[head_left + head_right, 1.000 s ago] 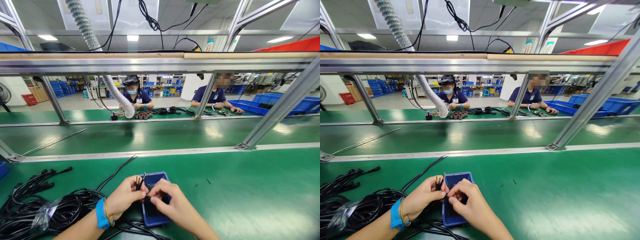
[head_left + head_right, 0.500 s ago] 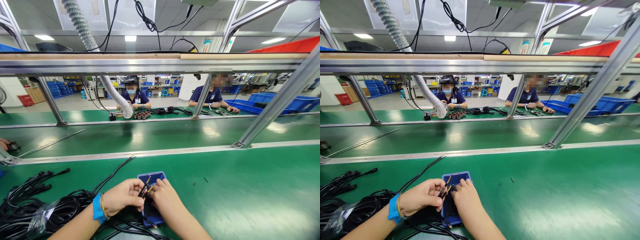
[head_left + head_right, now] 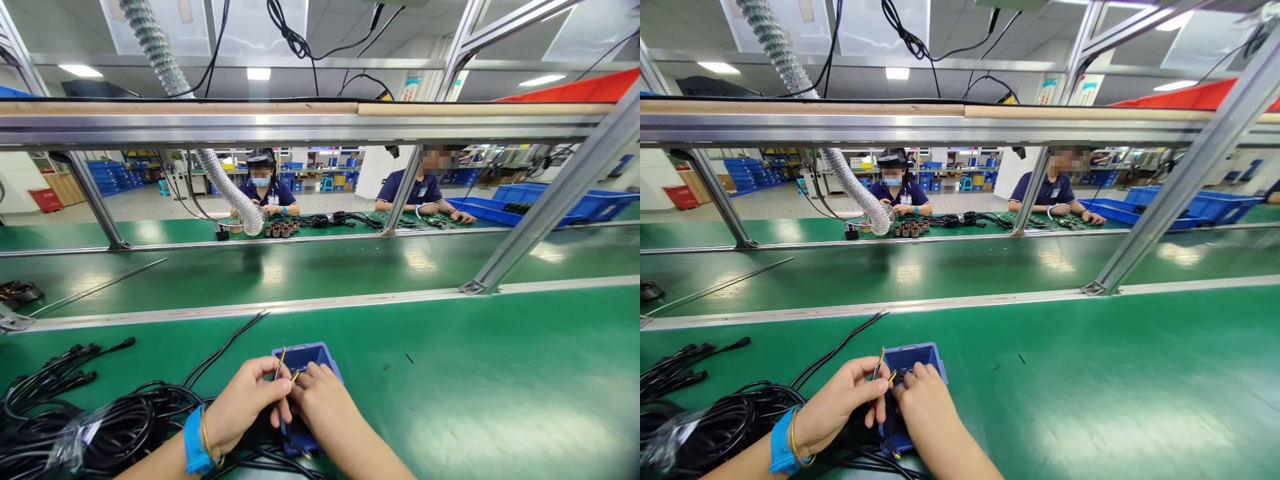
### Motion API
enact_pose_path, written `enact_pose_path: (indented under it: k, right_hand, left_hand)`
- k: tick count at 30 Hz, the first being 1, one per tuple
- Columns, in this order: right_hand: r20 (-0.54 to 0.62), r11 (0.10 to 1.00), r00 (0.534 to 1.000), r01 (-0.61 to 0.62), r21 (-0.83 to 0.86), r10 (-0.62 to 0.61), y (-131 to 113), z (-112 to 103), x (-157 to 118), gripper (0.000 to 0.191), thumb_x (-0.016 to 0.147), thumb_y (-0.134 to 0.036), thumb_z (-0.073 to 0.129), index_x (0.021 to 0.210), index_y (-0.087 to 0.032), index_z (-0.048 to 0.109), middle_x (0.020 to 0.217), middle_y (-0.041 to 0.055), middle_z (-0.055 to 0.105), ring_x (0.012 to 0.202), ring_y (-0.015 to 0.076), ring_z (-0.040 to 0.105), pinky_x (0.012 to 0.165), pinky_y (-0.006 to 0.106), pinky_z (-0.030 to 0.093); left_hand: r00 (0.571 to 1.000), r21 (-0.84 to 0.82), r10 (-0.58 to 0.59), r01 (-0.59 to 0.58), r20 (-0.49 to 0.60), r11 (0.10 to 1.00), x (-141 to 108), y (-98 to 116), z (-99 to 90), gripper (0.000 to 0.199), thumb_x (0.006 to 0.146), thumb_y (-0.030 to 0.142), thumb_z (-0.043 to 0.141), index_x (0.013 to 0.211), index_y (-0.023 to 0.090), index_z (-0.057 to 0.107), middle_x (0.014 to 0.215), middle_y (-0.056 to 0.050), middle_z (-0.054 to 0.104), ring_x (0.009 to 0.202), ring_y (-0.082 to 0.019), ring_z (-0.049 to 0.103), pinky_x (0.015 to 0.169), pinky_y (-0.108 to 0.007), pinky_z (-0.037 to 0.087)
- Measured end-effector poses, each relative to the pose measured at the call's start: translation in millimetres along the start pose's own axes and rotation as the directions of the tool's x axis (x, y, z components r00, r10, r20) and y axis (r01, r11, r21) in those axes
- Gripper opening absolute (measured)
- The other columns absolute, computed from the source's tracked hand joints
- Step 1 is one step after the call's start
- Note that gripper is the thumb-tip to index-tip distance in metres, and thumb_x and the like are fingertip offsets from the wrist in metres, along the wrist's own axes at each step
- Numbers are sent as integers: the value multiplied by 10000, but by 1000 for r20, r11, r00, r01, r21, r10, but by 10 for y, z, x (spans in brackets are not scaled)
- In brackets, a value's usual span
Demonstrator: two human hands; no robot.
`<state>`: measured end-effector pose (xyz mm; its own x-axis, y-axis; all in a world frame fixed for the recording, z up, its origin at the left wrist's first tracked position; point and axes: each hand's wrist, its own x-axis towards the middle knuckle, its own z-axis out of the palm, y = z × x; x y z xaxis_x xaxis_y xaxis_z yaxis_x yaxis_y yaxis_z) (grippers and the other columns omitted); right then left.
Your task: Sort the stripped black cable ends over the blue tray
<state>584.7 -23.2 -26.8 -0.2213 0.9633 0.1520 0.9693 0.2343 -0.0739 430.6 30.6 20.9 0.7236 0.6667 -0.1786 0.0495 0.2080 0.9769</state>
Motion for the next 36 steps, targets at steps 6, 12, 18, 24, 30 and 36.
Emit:
enact_pose_path:
  k: [6, 12, 18, 24, 30, 36]
  right_hand:
    - [17, 999, 999, -42, 12, 42, -62, -85, 1, 87, 878, -203, 648, 855, -182, 730, 839, 64, 728, 837, 238, 591, 701, 339, 371]
    - [5, 955, 982, -187, 230, 191, -21, -282, -74, 157, 888, -158, 588, 841, -204, 731, 843, 52, 715, 883, 243, 591, 771, 347, 417]
    - [-145, 471, 903, -70, 879, 405, 29, -341, -132, 192, 910, -323, 562, 887, -210, 716, 862, 34, 722, 810, 199, 628, 753, 292, 473]
    - [-86, 232, 887, -24, 972, 453, 14, -368, -121, 234, 857, -419, 634, 842, -205, 726, 834, 29, 723, 797, 197, 643, 747, 267, 481]
    - [-232, 401, 858, 34, 915, 458, -13, -376, -156, 176, 878, -356, 621, 841, -229, 737, 835, 24, 711, 822, 193, 636, 784, 274, 465]
    - [-280, 488, 859, 41, 872, 428, -39, -380, -155, 164, 899, -309, 600, 840, -227, 730, 825, 24, 716, 805, 188, 638, 766, 275, 473]
  left_hand:
    - [999, 41, -7, 10, -50, 999, -1, -10, 19, 286, 767, 432, 653, 770, 155, 585, 429, 58, 502, 386, -74, 410, 418, -182, 303]
    - [998, 38, 16, -14, -58, 999, -16, 8, 44, 260, 771, 408, 636, 765, 160, 560, 493, 18, 572, 434, -86, 445, 465, -196, 367]
    - [999, 62, 11, -9, -46, 998, -15, -29, 39, 271, 777, 412, 633, 801, 149, 572, 505, 32, 543, 443, -83, 435, 468, -198, 369]
    - [999, 69, 4, 0, -54, 998, -28, -33, 36, 282, 777, 421, 635, 812, 148, 572, 506, 37, 539, 448, -80, 436, 477, -195, 366]
    - [998, 69, 5, 0, -62, 998, -23, -6, 40, 305, 762, 442, 654, 794, 149, 572, 502, 37, 538, 449, -80, 437, 479, -195, 369]
    - [998, 56, 13, -10, -62, 998, -25, -24, 38, 321, 762, 450, 670, 802, 145, 579, 510, 39, 536, 463, -82, 437, 481, -194, 374]
